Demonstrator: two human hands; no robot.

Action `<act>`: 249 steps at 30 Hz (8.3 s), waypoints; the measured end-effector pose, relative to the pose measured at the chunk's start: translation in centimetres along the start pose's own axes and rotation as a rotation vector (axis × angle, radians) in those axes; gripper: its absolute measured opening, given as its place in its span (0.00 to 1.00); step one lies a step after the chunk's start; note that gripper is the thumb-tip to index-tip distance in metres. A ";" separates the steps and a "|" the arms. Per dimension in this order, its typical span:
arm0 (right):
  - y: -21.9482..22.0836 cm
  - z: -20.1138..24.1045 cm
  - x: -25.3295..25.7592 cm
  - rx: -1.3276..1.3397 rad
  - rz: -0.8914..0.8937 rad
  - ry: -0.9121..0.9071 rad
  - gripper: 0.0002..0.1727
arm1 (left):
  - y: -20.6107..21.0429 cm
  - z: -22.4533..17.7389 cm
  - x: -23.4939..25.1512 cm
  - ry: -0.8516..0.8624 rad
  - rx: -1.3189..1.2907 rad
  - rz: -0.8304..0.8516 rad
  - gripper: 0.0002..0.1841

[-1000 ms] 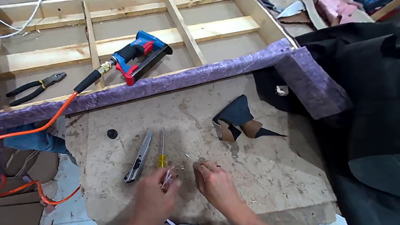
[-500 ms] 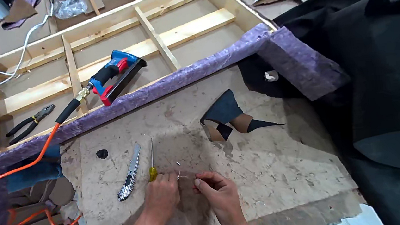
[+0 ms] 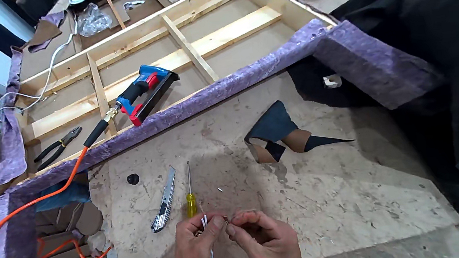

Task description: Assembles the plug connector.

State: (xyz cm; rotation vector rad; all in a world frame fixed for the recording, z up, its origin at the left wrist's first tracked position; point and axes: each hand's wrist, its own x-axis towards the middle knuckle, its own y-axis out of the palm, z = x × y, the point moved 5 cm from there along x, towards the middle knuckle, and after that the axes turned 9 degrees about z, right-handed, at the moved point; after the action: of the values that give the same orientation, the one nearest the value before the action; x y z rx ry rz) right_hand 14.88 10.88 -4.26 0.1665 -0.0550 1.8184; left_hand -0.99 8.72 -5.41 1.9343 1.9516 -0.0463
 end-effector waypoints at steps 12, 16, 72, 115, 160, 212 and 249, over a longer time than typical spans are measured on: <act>0.0 0.8 -0.7 -0.097 0.000 -0.067 0.06 | -0.1 -1.3 -0.7 0.184 0.250 0.051 0.10; -0.4 0.9 -0.8 -0.113 0.035 -0.032 0.06 | 0.2 -1.5 -0.7 0.216 0.296 0.098 0.09; -1.8 1.3 -1.0 -0.048 0.165 -0.092 0.10 | 1.2 0.6 -0.6 0.027 -0.274 0.280 0.04; -0.4 5.4 0.6 -0.519 0.181 0.090 0.28 | 0.7 -3.5 -0.7 0.270 0.339 0.365 0.17; -2.4 5.3 -2.8 -0.661 0.202 -0.261 0.07 | 2.2 -1.6 -1.0 -0.162 0.023 0.539 0.04; -3.3 3.4 -4.6 0.001 0.253 -0.021 0.09 | 3.7 -4.4 -3.7 0.436 0.614 0.446 0.06; -2.5 3.8 -3.7 -0.099 0.227 -0.134 0.12 | 2.4 -3.2 -2.5 0.244 0.297 0.450 0.11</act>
State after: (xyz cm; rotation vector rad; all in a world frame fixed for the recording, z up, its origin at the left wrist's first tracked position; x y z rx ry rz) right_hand 18.52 7.46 -1.12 0.2185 -0.2674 2.0240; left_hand 0.47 7.39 -1.17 2.6454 1.6727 0.0277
